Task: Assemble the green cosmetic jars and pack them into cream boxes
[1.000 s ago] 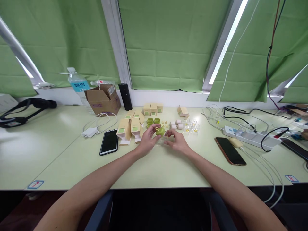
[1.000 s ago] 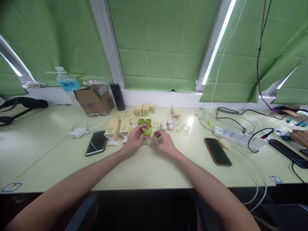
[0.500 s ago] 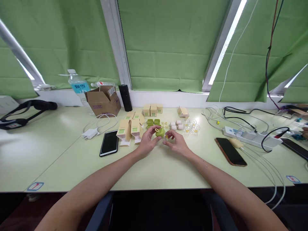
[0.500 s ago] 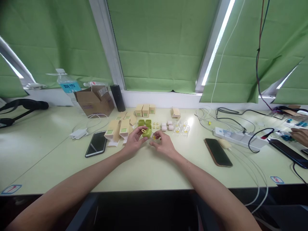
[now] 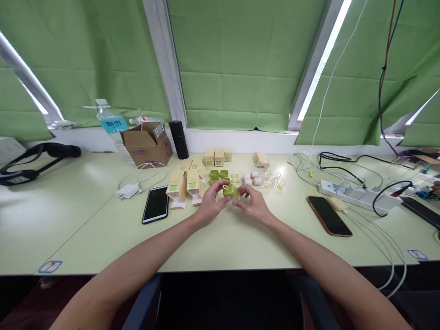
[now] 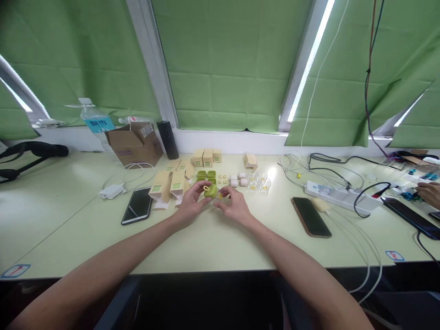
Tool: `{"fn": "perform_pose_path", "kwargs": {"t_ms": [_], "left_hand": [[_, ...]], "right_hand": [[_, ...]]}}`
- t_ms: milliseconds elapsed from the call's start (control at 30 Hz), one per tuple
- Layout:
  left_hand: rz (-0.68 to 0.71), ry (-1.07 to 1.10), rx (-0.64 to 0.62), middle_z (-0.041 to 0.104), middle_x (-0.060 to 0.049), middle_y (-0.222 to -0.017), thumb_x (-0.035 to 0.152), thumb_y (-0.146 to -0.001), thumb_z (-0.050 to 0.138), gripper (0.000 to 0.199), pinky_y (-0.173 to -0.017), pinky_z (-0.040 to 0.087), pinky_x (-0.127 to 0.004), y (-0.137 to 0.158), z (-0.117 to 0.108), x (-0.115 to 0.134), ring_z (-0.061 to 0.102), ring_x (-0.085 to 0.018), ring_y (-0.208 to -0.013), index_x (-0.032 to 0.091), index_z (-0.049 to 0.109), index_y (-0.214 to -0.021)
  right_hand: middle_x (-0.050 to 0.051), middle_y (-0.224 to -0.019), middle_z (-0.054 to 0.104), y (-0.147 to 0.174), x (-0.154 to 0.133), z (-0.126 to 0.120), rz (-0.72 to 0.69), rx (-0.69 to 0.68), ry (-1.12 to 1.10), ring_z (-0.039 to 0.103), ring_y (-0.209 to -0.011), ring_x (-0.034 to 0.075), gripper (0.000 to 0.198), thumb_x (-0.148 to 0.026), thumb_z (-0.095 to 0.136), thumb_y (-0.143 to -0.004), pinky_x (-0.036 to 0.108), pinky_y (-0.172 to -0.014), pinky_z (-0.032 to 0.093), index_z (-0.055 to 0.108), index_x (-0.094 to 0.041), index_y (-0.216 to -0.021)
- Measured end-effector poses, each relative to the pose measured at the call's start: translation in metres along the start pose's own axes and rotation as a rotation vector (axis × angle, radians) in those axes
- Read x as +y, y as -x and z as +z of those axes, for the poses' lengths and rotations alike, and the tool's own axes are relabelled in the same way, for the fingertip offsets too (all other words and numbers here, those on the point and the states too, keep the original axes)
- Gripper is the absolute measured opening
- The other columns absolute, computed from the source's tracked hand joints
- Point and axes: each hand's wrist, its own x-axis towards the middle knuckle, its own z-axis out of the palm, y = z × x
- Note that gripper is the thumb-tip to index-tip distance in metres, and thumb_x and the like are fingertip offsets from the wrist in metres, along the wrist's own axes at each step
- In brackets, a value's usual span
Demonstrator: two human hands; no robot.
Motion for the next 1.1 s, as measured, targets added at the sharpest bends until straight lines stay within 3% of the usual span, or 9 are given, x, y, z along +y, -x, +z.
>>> {"fn": "perform_pose_path", "kwargs": {"t_ms": [567, 867, 1000, 1100], "left_hand": [[0.025, -0.071, -0.039, 0.060, -0.011, -0.135, 0.032, -0.087, 0.076, 0.044, -0.114, 0.042, -0.045, 0.001, 0.000, 0.000, 0.057, -0.026, -0.127, 0.023, 0.057, -0.126], [-0.106, -0.220, 0.033, 0.059, -0.009, -0.120, 0.041, -0.083, 0.080, 0.053, -0.085, 0.050, -0.035, 0.002, 0.009, -0.002, 0.062, -0.022, -0.105, 0.024, 0.046, -0.119], [-0.106, -0.120, 0.034, 0.058, -0.006, -0.116, 0.040, -0.087, 0.076, 0.047, -0.086, 0.051, -0.034, 0.004, 0.014, -0.003, 0.065, -0.019, -0.101, 0.025, 0.042, -0.116], [-0.105, -0.073, 0.073, 0.057, -0.005, -0.115, 0.039, -0.088, 0.075, 0.047, -0.089, 0.052, -0.035, 0.004, 0.014, -0.003, 0.065, -0.018, -0.100, 0.026, 0.039, -0.116]], "right_hand": [[0.004, -0.099, 0.073, 0.000, 0.000, 0.002, 0.001, 0.034, -0.012, 0.067, -0.092, 0.023, 0.033, -0.040, 0.077, -0.075, 0.038, -0.081, 0.053, 0.064, -0.023, -0.100], [0.006, -0.098, 0.071, 0.001, 0.000, 0.003, -0.027, 0.117, 0.055, 0.066, -0.089, 0.024, 0.033, -0.049, 0.075, -0.081, 0.039, -0.078, 0.054, 0.060, -0.024, -0.097], [0.008, -0.102, 0.070, 0.003, 0.002, 0.004, -0.109, 0.114, 0.129, 0.066, -0.094, 0.026, 0.028, -0.043, 0.073, -0.086, 0.044, -0.082, 0.056, 0.057, -0.025, -0.100], [0.008, -0.106, 0.070, 0.003, 0.001, 0.004, -0.131, 0.099, 0.066, 0.068, -0.097, 0.027, 0.031, -0.043, 0.075, -0.085, 0.047, -0.088, 0.058, 0.056, -0.025, -0.102]]}}
